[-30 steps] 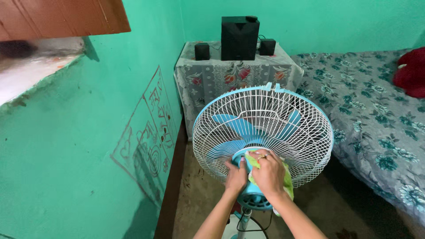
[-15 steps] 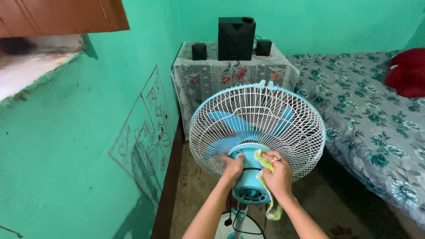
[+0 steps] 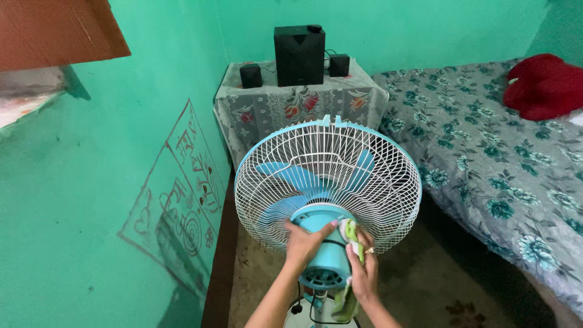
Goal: The person cleans a standing electric fan using a green cloth. They wipe the front grill, the motor housing, and the fan blades through the grill, then clean the power cord and plug.
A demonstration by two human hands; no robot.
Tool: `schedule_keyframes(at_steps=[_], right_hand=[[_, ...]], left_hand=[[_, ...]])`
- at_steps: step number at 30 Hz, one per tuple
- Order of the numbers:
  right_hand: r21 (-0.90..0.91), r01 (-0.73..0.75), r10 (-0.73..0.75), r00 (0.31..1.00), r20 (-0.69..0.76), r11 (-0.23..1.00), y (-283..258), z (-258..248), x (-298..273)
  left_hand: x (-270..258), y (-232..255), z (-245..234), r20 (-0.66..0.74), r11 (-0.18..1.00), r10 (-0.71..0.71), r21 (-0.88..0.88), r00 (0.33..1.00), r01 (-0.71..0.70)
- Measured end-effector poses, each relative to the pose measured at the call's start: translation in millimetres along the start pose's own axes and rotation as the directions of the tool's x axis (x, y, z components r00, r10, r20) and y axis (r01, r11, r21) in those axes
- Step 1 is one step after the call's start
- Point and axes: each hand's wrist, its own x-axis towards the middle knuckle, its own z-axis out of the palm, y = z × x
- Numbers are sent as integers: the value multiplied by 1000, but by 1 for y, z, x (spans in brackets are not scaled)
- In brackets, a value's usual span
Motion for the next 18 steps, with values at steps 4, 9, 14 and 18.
schedule_keyframes(at_steps=[4,9,14,18], right_hand=[[285,-316,335,942,-19,905,22,9,-2],[304,-395,430,901,-57,867,25,9,-12],[497,-481,576,816,-47,722,23,13,-10],[475,-561,664,745,-66,678,36,13,-9]], left_hand=[[1,1,0,-39,997,74,5,997,-74],[-1,3,-2,-15,1000,31,4,999,-31],[-4,2,-1,-29,1000,16,24,999,-15],[-4,3,-1,-28,1000,12,-13,1000,-12]])
